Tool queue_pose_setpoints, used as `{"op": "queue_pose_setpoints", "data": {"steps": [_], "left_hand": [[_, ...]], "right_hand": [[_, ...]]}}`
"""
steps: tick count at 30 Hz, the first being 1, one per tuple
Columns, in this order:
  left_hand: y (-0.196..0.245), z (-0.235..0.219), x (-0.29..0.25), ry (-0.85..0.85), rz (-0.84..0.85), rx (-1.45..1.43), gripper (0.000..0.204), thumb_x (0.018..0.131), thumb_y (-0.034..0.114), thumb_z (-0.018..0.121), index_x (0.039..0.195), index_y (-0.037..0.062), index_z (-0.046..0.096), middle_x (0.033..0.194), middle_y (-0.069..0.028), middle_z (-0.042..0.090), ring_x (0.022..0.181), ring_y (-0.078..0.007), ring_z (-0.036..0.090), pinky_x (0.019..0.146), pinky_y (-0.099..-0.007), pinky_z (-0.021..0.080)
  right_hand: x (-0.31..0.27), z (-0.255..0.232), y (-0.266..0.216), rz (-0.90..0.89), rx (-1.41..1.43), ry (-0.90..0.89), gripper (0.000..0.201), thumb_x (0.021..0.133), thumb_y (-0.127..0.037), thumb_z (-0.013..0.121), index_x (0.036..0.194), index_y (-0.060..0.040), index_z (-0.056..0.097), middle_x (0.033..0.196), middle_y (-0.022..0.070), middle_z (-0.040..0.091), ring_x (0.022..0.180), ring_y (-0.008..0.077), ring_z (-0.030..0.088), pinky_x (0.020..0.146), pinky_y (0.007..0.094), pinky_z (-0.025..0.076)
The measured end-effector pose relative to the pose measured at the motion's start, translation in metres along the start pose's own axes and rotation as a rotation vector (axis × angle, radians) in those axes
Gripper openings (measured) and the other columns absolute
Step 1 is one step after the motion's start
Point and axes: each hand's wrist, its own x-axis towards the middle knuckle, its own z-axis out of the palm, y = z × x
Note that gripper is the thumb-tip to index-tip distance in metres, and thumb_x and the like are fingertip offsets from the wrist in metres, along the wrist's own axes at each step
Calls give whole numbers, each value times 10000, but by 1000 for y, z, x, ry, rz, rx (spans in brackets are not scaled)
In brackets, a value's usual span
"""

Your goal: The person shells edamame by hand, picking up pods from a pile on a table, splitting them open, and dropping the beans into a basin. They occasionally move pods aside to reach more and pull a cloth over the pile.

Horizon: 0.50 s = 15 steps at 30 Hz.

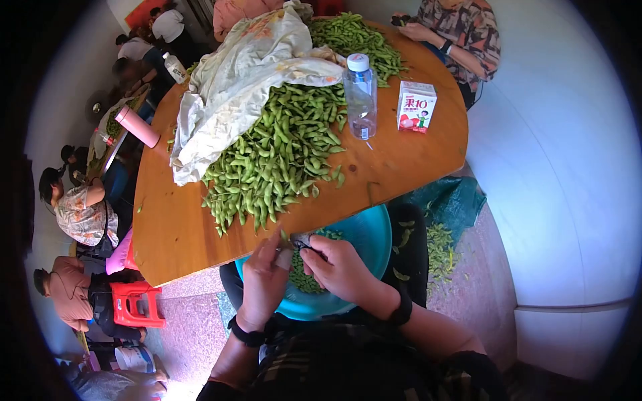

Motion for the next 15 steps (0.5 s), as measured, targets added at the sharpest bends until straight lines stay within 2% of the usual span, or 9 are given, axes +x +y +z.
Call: {"op": "queue_pose_setpoints", "data": {"steps": [2,4,6,9,10,12,15], "left_hand": [[5,6,-4,-10,69,-34,446,875,-6,609,1316,-4,552,904,-173,618,735,-331,639,655,-367,523],[6,13,-8,-19,66,-8,460,866,-31,604,1321,-4,546,901,-166,623,760,-321,641,671,-357,522],[9,17,-12,-31,65,18,476,857,-55,599,1326,-4,539,899,-160,629,784,-311,643,688,-346,522],[15,22,-17,-67,28,45,448,858,-44,610,1302,-5,555,929,-174,638,795,-338,650,704,-362,529],[16,25,-19,-45,20,35,430,862,-40,608,1289,-5,562,942,-178,644,794,-341,652,707,-362,533],[15,32,-24,-25,12,23,412,867,-36,606,1275,-5,569,956,-183,649,794,-345,654,709,-362,536],[11,40,-31,34,35,32,390,872,-36,599,1260,-4,576,978,-193,657,783,-357,650,706,-361,539]], "right_hand": [[-5,-1,3,21,-14,3,190,992,-135,517,851,-9,533,650,9,551,511,50,470,464,244,373],[-8,-2,8,38,-28,2,184,985,-132,524,852,-6,535,637,18,546,510,56,466,472,252,375],[-11,-5,18,-20,-144,41,174,968,-120,537,858,15,524,620,65,537,526,95,475,502,290,392],[-16,-5,22,-50,-183,84,144,953,-93,545,886,33,522,645,118,541,562,135,486,545,322,416],[-18,-3,27,-50,-183,86,144,953,-93,545,886,33,522,645,118,541,562,135,486,545,322,416],[-19,2,42,-241,-240,186,134,973,-100,518,916,13,562,722,38,588,622,68,514,549,245,416],[-17,12,59,-335,-222,294,130,976,-99,508,928,13,552,714,29,568,643,74,505,568,248,415]]}}
